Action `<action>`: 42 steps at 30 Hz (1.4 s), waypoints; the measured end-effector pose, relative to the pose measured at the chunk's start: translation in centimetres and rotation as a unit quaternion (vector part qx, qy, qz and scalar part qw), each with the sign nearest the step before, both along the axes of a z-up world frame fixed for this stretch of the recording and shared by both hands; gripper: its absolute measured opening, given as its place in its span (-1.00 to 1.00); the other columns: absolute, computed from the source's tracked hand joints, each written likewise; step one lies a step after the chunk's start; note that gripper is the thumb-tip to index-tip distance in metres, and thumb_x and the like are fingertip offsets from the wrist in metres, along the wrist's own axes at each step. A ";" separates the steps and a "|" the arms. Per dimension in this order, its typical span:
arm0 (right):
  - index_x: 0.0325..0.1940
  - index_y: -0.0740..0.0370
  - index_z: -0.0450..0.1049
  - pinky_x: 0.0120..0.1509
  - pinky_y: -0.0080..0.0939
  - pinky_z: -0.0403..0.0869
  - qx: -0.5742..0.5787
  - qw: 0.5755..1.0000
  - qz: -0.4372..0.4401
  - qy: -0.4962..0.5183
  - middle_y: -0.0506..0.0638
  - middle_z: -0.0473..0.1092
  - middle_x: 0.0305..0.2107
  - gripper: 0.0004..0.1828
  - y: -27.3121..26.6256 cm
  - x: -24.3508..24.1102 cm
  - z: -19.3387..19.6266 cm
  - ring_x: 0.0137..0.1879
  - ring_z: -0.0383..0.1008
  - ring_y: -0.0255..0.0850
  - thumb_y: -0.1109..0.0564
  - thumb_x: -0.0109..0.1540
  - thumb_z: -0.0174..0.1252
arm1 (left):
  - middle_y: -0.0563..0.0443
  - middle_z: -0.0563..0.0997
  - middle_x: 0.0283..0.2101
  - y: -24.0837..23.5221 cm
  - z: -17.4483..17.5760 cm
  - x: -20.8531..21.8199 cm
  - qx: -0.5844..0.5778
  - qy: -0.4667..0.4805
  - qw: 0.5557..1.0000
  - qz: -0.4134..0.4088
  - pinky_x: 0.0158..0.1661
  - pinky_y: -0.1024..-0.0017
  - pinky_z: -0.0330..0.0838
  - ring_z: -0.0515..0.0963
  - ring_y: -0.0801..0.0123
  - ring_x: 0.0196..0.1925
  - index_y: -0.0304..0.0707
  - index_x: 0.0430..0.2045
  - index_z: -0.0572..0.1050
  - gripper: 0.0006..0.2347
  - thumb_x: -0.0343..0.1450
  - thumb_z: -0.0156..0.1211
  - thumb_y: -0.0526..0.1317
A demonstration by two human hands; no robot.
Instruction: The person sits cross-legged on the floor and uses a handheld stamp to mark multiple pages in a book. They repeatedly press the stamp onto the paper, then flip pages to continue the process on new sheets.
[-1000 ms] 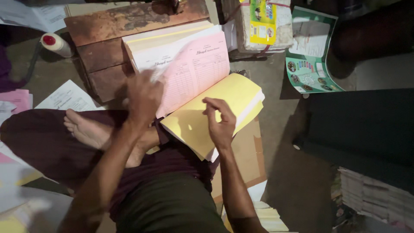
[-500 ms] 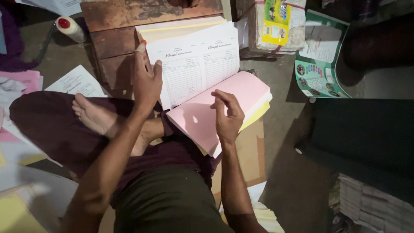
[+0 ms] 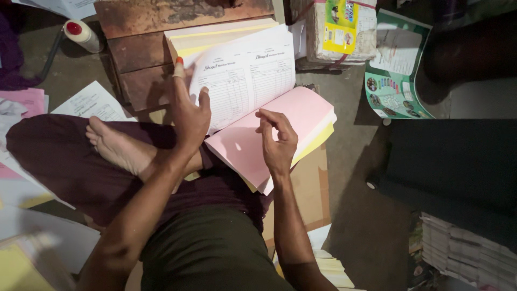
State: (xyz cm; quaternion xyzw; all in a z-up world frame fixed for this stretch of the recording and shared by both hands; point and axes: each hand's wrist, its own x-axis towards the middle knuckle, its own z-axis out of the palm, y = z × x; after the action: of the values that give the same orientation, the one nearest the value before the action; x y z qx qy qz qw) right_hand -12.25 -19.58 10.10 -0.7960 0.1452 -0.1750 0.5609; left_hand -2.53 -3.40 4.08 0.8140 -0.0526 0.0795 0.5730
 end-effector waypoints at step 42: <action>-0.11 0.22 0.61 0.21 -0.02 0.33 -0.523 0.812 0.172 -0.192 0.06 0.57 -0.24 -0.88 -7.5 5.3 13.0 -0.04 0.56 -0.05 0.16 0.30 0.29 | -0.31 0.24 0.34 1.8 -1.2 -4.5 -0.152 0.231 0.936 -0.218 0.24 -0.02 0.30 0.26 -0.02 0.37 -0.28 0.39 -0.10 -0.08 0.25 0.37 0.08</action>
State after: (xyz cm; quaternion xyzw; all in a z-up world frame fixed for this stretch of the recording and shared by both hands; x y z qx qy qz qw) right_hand -6.92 -27.06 23.12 -0.9313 -0.2181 -0.2751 0.0971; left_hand -7.00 -1.61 2.88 0.6817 -0.0822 -0.2302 0.6896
